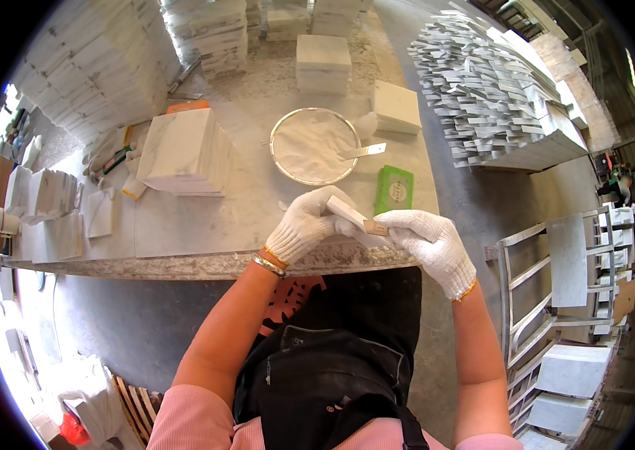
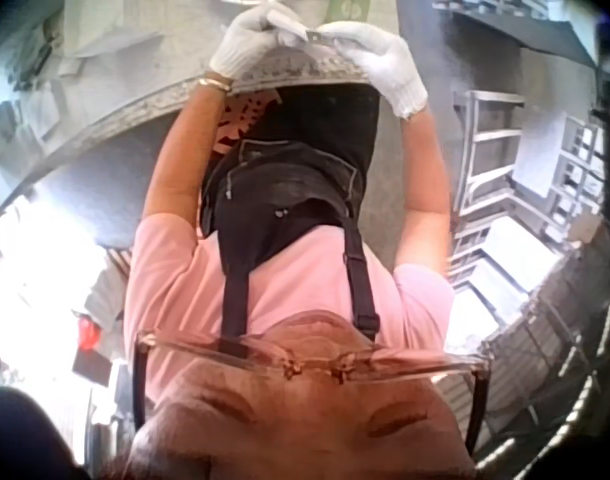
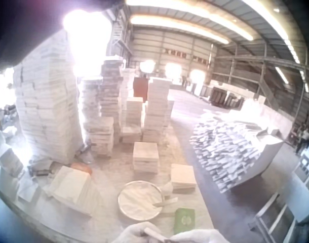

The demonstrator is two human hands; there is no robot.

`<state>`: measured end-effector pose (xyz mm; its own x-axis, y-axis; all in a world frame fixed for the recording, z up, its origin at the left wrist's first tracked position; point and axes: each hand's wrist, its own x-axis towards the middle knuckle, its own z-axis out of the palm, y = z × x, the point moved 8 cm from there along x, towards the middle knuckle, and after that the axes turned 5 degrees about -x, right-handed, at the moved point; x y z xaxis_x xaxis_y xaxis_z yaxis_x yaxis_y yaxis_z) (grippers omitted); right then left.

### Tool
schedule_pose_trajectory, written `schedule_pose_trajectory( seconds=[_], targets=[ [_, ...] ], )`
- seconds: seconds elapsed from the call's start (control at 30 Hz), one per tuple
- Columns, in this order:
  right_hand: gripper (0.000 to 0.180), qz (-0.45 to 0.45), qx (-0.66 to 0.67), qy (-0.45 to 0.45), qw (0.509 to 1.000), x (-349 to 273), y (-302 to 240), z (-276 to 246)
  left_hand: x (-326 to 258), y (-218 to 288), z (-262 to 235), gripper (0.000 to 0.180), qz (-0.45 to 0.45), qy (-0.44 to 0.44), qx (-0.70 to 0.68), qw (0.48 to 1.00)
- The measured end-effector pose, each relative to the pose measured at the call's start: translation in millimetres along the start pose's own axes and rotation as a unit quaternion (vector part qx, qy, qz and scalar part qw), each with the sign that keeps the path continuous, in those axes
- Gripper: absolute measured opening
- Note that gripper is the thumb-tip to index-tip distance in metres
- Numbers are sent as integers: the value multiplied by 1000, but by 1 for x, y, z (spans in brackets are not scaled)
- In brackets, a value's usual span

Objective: The person smooths and cleans the edges of small white rectangular tiles using a green sponge and a metal scraper. The person repeatedly wipes the tile surfaces and edges, then uses the scraper to remove residue, and places the finished tiles into a stack.

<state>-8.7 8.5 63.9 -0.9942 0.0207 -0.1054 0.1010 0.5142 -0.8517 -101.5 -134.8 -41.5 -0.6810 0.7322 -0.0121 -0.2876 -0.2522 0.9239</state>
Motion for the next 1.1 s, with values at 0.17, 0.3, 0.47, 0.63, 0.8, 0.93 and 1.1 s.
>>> schedule_pose_trajectory(
  seconds=[0.17,0.3,0.47,0.63,0.8,0.93,1.1],
  targets=[
    [28,11,-13,87,996,-13,3,6,2,-5,-1,28,-6,11,16,1000],
    [28,45,24,113,992,-19,7,8,0,3,1,21,48,12,48,998],
    [33,83,16,81,993,-23,2,5,1,5,2,26,-5,10,59,998],
    [36,103,9,57,993,-26,3,3,0,4,0,28,15,6,47,999],
    [35,118,25,82,989,-28,3,6,0,-2,0,27,17,20,31,999],
    [37,129,50,101,985,-29,5,18,0,-2,-1,27,34,19,28,999],
    [42,134,90,124,979,-31,2,28,-1,4,4,24,43,0,-19,999]
  ],
)
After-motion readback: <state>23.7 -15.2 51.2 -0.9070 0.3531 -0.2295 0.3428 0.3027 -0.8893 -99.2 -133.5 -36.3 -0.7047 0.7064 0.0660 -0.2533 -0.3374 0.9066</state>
